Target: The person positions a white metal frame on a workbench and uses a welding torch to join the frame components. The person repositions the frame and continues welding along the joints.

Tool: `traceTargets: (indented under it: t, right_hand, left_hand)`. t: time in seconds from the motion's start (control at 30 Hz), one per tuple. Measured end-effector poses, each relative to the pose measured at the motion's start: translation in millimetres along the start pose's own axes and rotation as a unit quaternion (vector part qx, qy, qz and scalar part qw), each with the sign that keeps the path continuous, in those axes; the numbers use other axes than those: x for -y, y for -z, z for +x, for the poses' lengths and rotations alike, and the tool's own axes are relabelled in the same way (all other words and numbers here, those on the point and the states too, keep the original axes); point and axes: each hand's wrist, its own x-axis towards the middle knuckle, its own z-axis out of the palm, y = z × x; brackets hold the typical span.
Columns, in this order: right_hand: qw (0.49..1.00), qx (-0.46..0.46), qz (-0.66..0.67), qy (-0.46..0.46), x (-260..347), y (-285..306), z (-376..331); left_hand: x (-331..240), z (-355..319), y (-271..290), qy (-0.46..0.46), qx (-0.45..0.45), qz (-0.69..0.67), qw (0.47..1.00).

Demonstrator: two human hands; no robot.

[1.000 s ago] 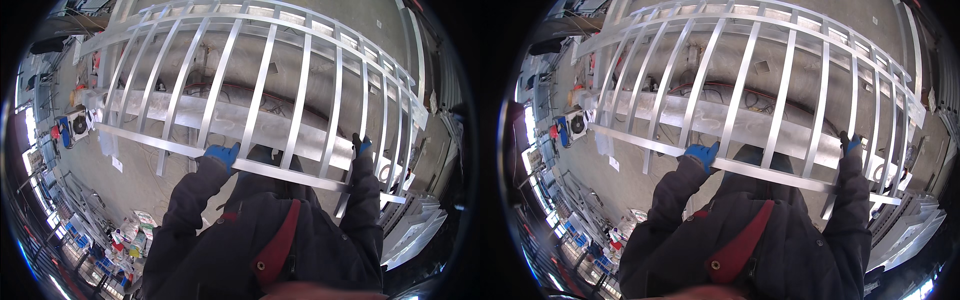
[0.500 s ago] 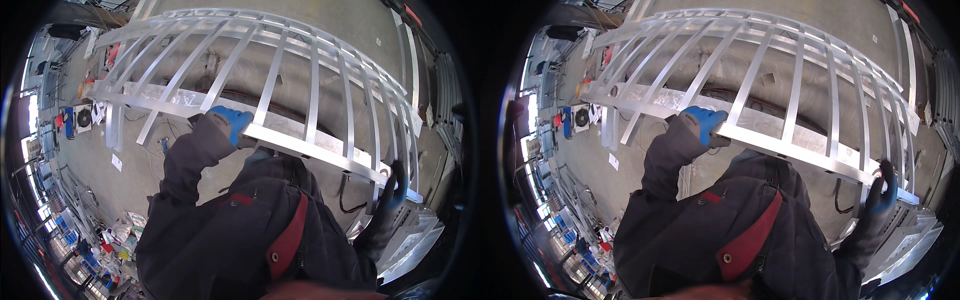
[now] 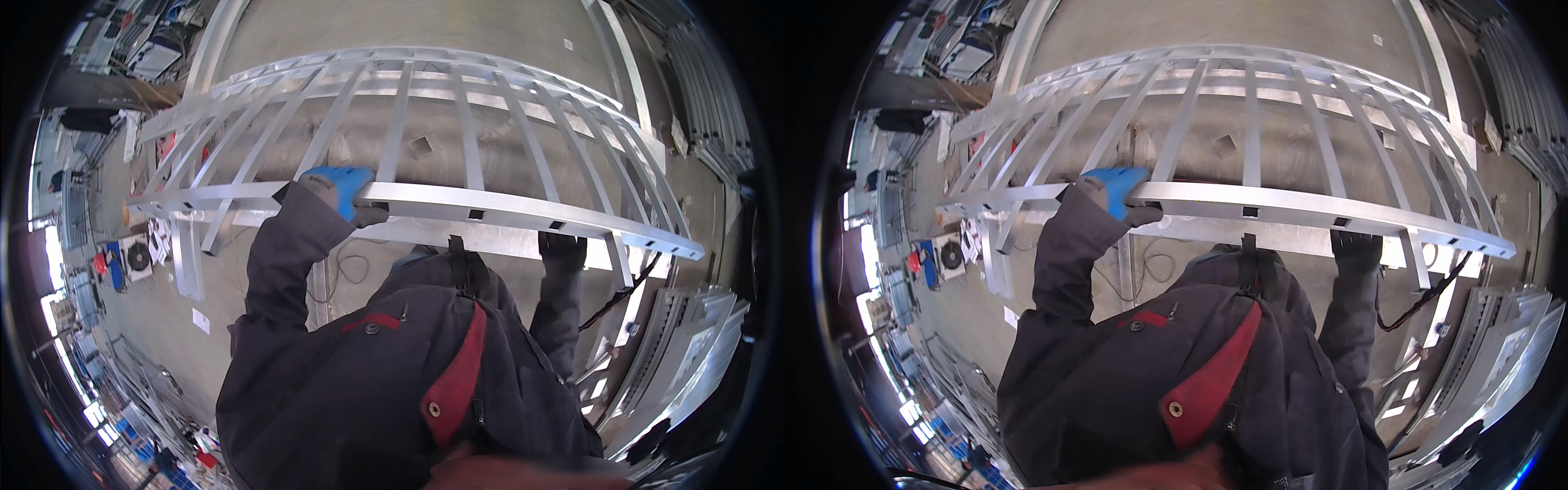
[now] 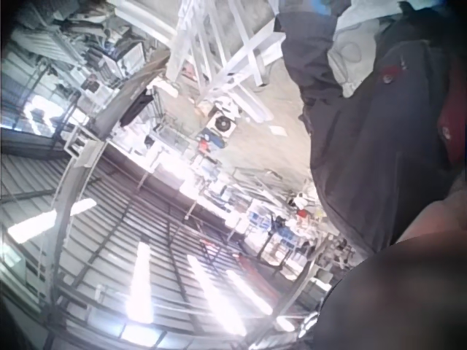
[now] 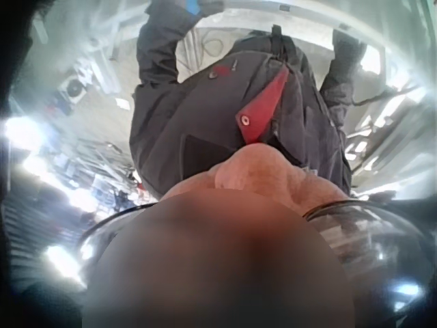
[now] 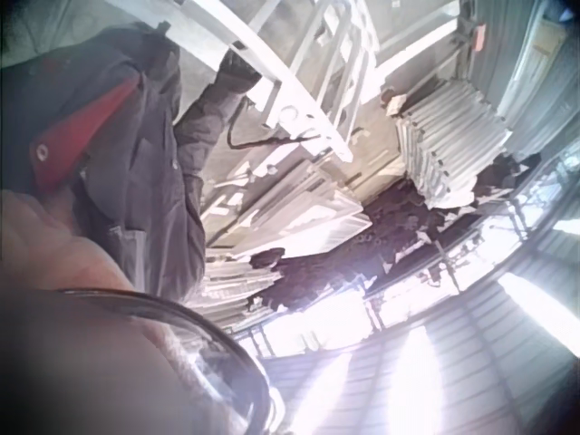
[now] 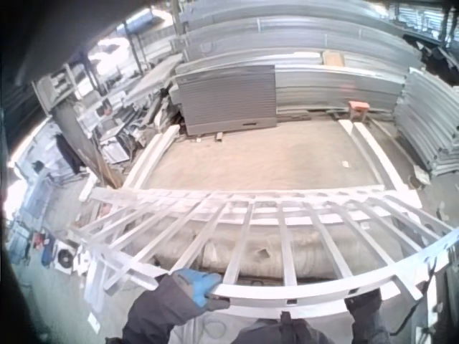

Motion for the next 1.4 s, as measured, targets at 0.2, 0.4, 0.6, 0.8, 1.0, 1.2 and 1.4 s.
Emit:
traceTargets:
  t: [0.2, 0.4, 0.6, 0.8, 1.0, 1.2, 1.4]
  right_hand:
    - [0.963, 0.196, 0.183, -0.027, 12.9, -57.1, 54.4]
    - [0.902, 0.364, 0.223, -0.06, 16.4, -43.2, 65.7]
    - [0.911, 0.376, 0.162, -0.055, 23.3, -55.4, 62.2]
    - [0.906, 0.358, 0.214, -0.069, 8.6, -65.8, 44.5]
    - [0.871, 0.434, 0.21, -0.098, 5.9, -89.5, 32.7]
    - [0.866, 0.454, 0.186, -0.098, 39.2, -144.1, 9.0]
    - [0.77, 0.575, 0.237, -0.143, 89.9, -207.5, -14.2]
  left_hand:
    - [-0.5, -0.8, -7.5, -0.034, -0.033, -0.027, 0.998]
    - [0.0, -5.2, -13.9, -0.039, -0.054, -0.015, 0.998]
    - [-3.0, -1.4, -4.5, -0.079, -0.095, -0.026, 0.992]
    - [7.1, -3.7, -19.7, -0.069, -0.083, -0.049, 0.993]
    - [16.5, -14.1, -49.5, -0.085, -0.12, -0.033, 0.989]
    - [8.4, -31.8, -56.3, -0.09, -0.221, 0.003, 0.971]
    - [-23.9, -40.3, -48.6, -0.071, -0.263, -0.006, 0.962]
